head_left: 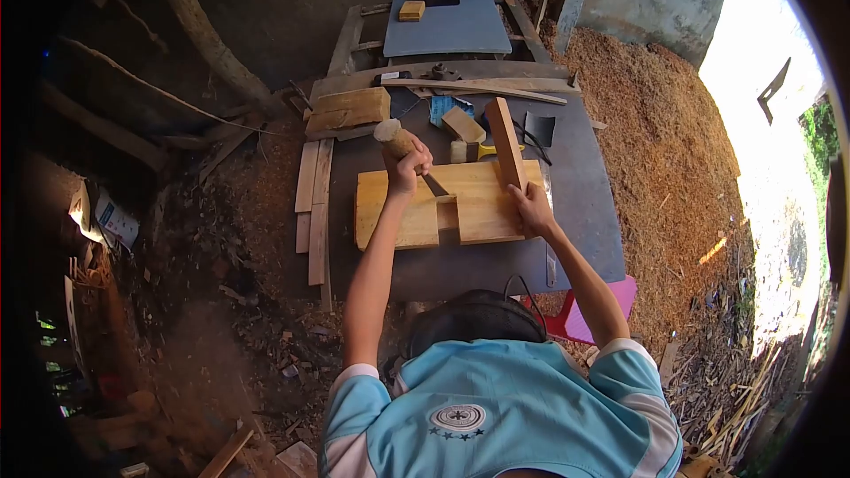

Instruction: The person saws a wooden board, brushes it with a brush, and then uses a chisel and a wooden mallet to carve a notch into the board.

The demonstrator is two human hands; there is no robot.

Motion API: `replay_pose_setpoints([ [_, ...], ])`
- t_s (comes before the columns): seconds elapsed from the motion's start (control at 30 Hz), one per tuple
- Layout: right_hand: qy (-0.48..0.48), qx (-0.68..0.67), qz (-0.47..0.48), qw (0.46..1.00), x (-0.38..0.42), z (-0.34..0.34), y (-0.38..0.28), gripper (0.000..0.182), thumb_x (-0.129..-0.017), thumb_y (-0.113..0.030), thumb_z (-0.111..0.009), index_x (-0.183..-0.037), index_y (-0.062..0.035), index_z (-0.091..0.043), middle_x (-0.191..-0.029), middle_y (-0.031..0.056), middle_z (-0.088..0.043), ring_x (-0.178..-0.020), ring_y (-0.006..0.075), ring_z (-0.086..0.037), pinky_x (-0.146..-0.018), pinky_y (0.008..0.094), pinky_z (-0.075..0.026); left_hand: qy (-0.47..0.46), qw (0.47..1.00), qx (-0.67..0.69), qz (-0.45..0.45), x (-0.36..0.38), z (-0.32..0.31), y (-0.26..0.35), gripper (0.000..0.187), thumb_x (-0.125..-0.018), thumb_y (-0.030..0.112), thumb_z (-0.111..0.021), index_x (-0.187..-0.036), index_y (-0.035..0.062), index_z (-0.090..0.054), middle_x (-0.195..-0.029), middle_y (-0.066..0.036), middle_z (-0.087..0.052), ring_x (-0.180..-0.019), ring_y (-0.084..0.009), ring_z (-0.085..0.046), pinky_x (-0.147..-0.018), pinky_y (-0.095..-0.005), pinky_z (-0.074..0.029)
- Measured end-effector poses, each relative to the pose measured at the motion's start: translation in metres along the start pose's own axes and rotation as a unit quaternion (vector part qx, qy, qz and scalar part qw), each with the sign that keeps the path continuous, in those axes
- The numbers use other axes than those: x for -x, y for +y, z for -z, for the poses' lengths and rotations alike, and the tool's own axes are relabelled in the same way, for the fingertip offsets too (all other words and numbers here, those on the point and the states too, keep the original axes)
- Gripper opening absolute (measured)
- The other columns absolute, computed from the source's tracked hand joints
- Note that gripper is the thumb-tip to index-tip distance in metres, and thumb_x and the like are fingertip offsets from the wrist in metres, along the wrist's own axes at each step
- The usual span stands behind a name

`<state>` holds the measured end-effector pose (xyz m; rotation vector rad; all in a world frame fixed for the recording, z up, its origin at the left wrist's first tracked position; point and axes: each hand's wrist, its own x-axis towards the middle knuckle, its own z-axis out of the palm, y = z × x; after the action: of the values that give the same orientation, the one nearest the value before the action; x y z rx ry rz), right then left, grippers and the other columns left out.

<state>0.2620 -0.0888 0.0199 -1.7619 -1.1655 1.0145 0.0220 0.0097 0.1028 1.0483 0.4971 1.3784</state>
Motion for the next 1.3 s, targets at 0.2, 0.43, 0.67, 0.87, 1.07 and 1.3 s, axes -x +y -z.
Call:
replay_pose_setpoints([
  [0.2,-0.005,-0.004,0.002,1.0,0.001,0.0,-0.002,0.035,-0.085,-0.031,-0.056,-0.075,0.0002,-0.046,-0.053,0.0044,-0.047,-0.038,0.0136,-0.047,-0.035,0.029,-0.039,-0.017,1.0,-0.001,-0.014,0.001,0.006,-0.004,0.011,-0.063,0.001,-0.05,-0.07,0.0045,-0.044,-0.052,-0.006,-0.045,-0.04,-0.0127,-0.042,-0.037,-0.0245,-0.035],
  [0.43,-0.09,0.126,0.089,0.984,0.02,0.025,-0.056,0.043,-0.082,-0.034,-0.057,-0.074,0.008,-0.051,-0.055,0.0142,-0.052,-0.045,0.0211,-0.055,-0.046,0.0348,-0.043,-0.064,0.997,-0.018,-0.027,0.009,-0.006,-0.005,0.009,-0.064,-0.002,-0.05,-0.07,0.003,-0.047,-0.053,-0.006,-0.047,-0.041,-0.0105,-0.042,-0.038,-0.0232,-0.033],
  [0.67,-0.06,-0.061,0.3,0.95,0.105,0.075,-0.262,0.029,-0.083,-0.018,-0.061,-0.098,0.0047,-0.053,-0.067,0.0072,-0.058,-0.06,0.0101,-0.054,-0.054,0.0256,-0.042,-0.054,0.998,-0.025,-0.035,0.014,-0.007,-0.004,0.007,-0.067,0.001,-0.055,-0.067,0.0029,-0.049,-0.055,-0.004,-0.051,-0.044,-0.0087,-0.046,-0.04,-0.0223,-0.036],
  [0.87,-0.077,0.059,0.378,0.921,0.094,0.051,-0.258,0.022,-0.083,-0.015,-0.057,-0.09,0.0041,-0.05,-0.071,0.0175,-0.058,-0.066,0.028,-0.061,-0.056,0.0327,-0.046,-0.035,0.997,-0.053,-0.038,0.015,-0.009,-0.004,0.007,-0.066,0.001,-0.057,-0.067,0.0029,-0.05,-0.055,-0.003,-0.051,-0.044,-0.0085,-0.047,-0.041,-0.0218,-0.037],
  [1.07,-0.199,0.315,0.278,0.885,0.098,0.064,-0.286,0.032,-0.084,-0.025,-0.059,-0.09,0.0062,-0.052,-0.059,0.0175,-0.055,-0.053,0.0306,-0.056,-0.052,0.0367,-0.043,-0.024,0.998,-0.043,-0.047,0.019,-0.007,-0.012,0.008,-0.064,0.001,-0.058,-0.062,0.0034,-0.051,-0.053,-0.001,-0.049,-0.044,-0.0082,-0.047,-0.041,-0.0215,-0.037],
  [1.3,-0.002,-0.091,0.472,0.877,0.119,0.053,-0.327,0.028,-0.082,-0.02,-0.062,-0.09,0.0051,-0.053,-0.067,0.0111,-0.059,-0.06,0.0159,-0.057,-0.054,0.029,-0.044,-0.035,0.996,-0.046,-0.061,0.015,-0.011,-0.008,0.008,-0.065,0.002,-0.057,-0.062,0.0032,-0.05,-0.053,-0.002,-0.05,-0.043,-0.0082,-0.047,-0.041,-0.0216,-0.036],
])
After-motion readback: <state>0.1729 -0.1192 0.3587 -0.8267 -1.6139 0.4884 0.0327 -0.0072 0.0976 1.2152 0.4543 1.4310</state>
